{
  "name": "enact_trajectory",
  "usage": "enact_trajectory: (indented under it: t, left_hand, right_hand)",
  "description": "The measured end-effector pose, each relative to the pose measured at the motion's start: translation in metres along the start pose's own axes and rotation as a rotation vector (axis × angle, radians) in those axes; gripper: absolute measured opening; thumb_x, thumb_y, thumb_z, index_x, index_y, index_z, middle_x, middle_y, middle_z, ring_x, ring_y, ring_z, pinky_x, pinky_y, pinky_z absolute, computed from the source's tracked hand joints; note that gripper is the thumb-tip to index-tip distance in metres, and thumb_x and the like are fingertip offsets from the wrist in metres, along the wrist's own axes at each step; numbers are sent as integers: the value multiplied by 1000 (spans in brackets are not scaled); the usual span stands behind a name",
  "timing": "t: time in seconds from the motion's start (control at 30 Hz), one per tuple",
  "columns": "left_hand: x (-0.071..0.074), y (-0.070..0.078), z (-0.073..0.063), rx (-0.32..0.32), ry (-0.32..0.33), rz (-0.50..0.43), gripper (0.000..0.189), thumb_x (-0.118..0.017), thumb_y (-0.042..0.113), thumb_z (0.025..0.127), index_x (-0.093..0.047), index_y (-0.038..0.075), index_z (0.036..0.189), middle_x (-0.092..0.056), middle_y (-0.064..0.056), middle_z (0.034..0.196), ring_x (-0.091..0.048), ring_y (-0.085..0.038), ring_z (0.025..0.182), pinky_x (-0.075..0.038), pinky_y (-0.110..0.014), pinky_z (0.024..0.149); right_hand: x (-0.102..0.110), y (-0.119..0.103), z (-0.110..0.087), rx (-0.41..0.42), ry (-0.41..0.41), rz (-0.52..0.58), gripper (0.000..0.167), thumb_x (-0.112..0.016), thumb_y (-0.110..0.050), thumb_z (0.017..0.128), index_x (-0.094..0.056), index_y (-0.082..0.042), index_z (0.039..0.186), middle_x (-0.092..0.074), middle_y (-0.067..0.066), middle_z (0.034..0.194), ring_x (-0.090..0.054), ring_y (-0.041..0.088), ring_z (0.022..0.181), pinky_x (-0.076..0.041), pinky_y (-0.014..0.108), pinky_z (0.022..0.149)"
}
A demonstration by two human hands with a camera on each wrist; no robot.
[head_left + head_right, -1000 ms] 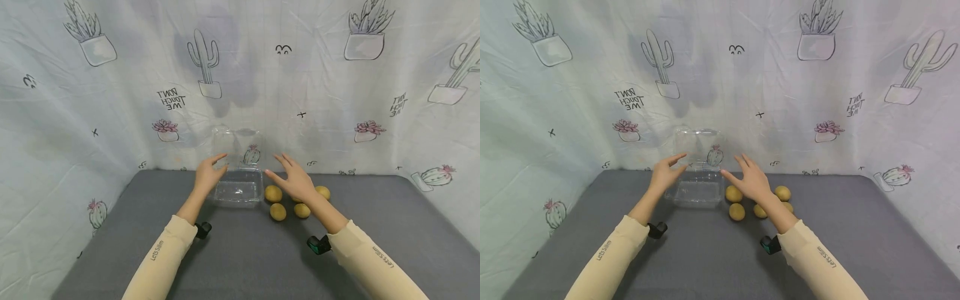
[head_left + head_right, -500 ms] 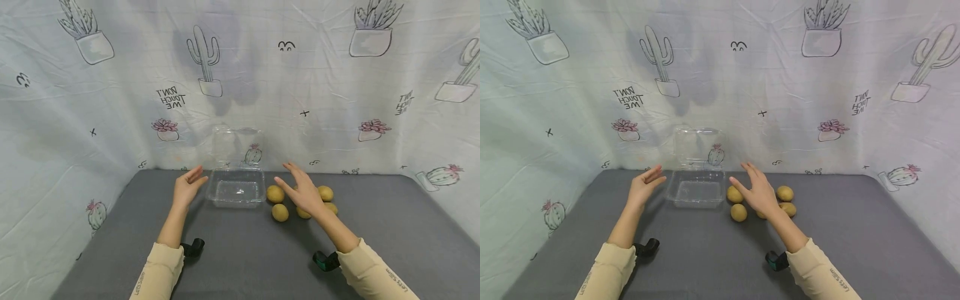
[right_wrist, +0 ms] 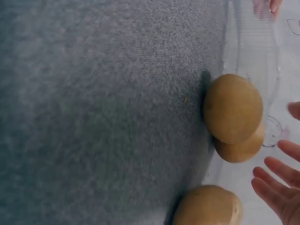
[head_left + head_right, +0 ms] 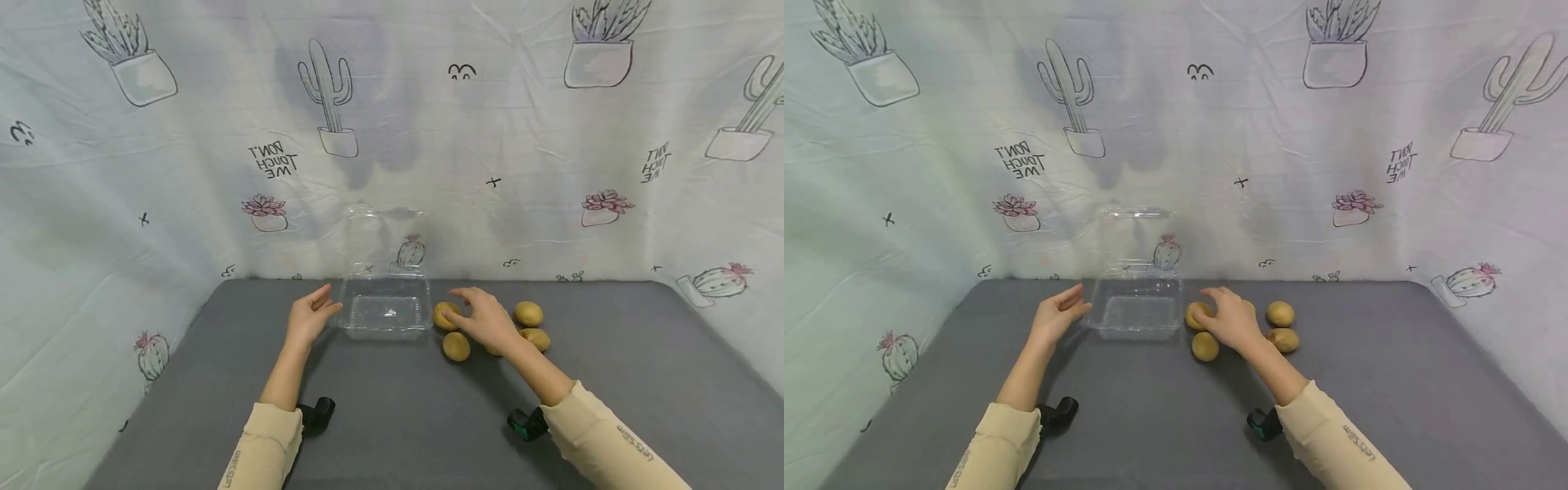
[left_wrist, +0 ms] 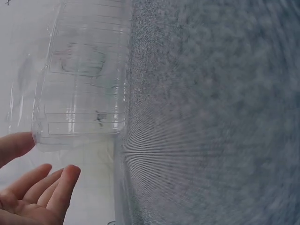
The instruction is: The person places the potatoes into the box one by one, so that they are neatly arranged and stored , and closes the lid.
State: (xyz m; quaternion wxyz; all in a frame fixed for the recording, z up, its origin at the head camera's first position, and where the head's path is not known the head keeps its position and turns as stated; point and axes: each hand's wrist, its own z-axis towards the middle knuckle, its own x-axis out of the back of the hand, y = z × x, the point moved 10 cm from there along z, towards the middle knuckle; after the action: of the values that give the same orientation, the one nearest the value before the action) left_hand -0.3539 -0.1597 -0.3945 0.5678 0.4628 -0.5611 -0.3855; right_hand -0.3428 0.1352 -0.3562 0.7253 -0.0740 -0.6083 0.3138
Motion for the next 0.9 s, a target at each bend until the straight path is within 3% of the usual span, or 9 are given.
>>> enact_trajectory:
  t: [0.4, 0.57, 0.77, 0.9]
  left_hand:
    - [-6, -7, 0, 15, -19, -72, 49, -60, 12, 90, -45, -4, 133, -53, -21, 128, -56, -30, 112, -53, -30, 86]
    - [-7, -12, 3, 54, -27, -36, 47, -57, 13, 92, -44, 0, 136, -52, -19, 129, -54, -31, 115, -52, -30, 88]
    - [-8, -11, 4, 51, -40, 10, 45, -56, 15, 93, -46, -1, 134, -53, -21, 128, -56, -32, 112, -52, -32, 88]
    - [-10, -11, 5, 44, -48, 16, 44, -56, 13, 93, -47, -2, 133, -53, -22, 126, -56, -33, 112, -53, -30, 85]
  right_hand:
    - [-24, -4, 14, -1, -145, -108, 47, -72, -26, 81, -61, -2, 119, -61, 17, 116, -58, 33, 101, -52, 44, 76]
    - [-29, -3, 16, -2, -183, -141, 50, -75, -22, 77, -61, -3, 121, -61, 18, 115, -59, 33, 99, -52, 41, 72]
    - [-35, 1, 20, -42, -218, -149, 55, -76, -25, 76, -58, -6, 125, -60, 18, 118, -59, 32, 97, -52, 40, 69]
    - [-36, 2, 22, -24, -201, -121, 54, -77, -22, 76, -58, -3, 123, -61, 19, 114, -60, 29, 89, -51, 36, 64]
